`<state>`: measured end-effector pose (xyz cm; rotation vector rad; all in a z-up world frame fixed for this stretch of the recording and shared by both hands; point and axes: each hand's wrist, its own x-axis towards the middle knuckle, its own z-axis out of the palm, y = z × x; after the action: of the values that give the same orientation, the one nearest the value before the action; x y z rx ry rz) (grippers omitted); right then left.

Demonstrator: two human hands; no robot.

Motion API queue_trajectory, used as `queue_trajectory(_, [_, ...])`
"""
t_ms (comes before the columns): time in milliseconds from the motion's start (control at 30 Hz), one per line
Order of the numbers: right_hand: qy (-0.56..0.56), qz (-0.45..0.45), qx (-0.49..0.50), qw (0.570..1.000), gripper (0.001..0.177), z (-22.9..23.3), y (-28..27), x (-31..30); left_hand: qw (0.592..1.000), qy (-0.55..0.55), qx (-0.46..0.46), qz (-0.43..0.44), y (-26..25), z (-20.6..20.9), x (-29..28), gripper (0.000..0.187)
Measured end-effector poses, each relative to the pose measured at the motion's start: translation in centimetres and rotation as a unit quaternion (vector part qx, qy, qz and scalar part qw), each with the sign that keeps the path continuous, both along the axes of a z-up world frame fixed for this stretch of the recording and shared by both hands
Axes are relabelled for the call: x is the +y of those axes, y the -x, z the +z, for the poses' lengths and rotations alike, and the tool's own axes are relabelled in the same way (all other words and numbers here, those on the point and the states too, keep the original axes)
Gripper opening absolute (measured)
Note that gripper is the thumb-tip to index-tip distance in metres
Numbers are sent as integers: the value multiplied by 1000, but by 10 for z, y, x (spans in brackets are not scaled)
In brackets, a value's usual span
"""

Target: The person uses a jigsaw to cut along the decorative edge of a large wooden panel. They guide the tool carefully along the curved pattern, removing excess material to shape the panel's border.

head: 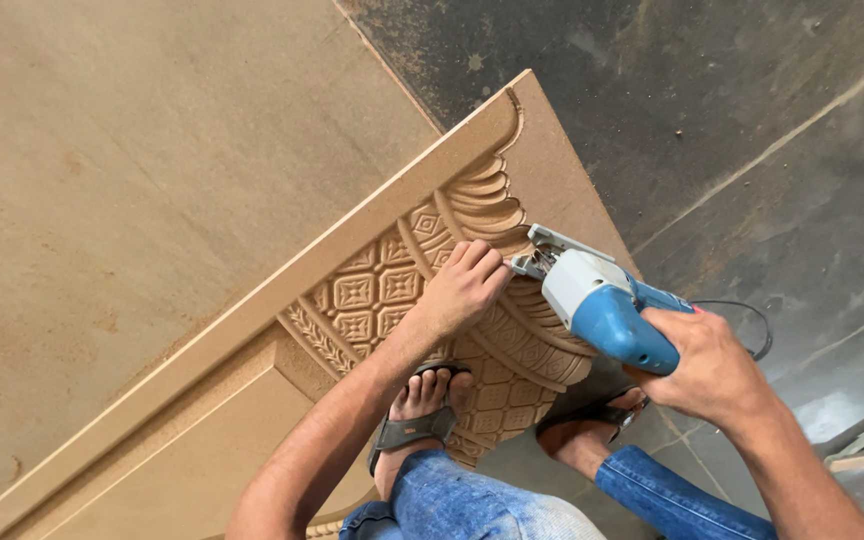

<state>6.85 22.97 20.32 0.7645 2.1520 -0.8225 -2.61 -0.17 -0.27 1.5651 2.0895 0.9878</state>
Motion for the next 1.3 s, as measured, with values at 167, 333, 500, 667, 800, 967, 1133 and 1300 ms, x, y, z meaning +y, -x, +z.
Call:
queue_trajectory(167, [11, -35, -20, 999, 28, 2, 1, -3, 1000, 2, -23, -10, 8, 3, 2, 26])
queue_trajectory(333, [7, -40, 9, 999, 30, -1, -5, -6, 1000, 6, -23, -13, 10, 3, 2, 26])
queue_trajectory(500, [13, -60, 37, 997, 23, -2, -9, -8, 1000, 16, -16, -19, 10, 3, 4, 30])
queue_trajectory(667, [7, -81, 6, 997, 21, -1, -8, -10, 999, 28, -10, -21, 8, 0, 3, 31])
queue_trajectory(800, [15, -100, -14, 995, 21, -1, -8, -12, 999, 37, -32, -20, 5, -2, 3, 30])
queue_trajectory(967, [18, -133, 15, 991, 24, 2, -13, -20, 999, 32, -38, -10, 6, -2, 4, 37])
queue_trajectory(1133, [19, -144, 37, 989, 27, -1, -18, -22, 998, 32, -43, -9, 7, -2, 5, 40])
queue_trajectory(1300, [20, -153, 66, 986, 33, -2, -21, -25, 998, 39, -49, -10, 5, -3, 5, 43])
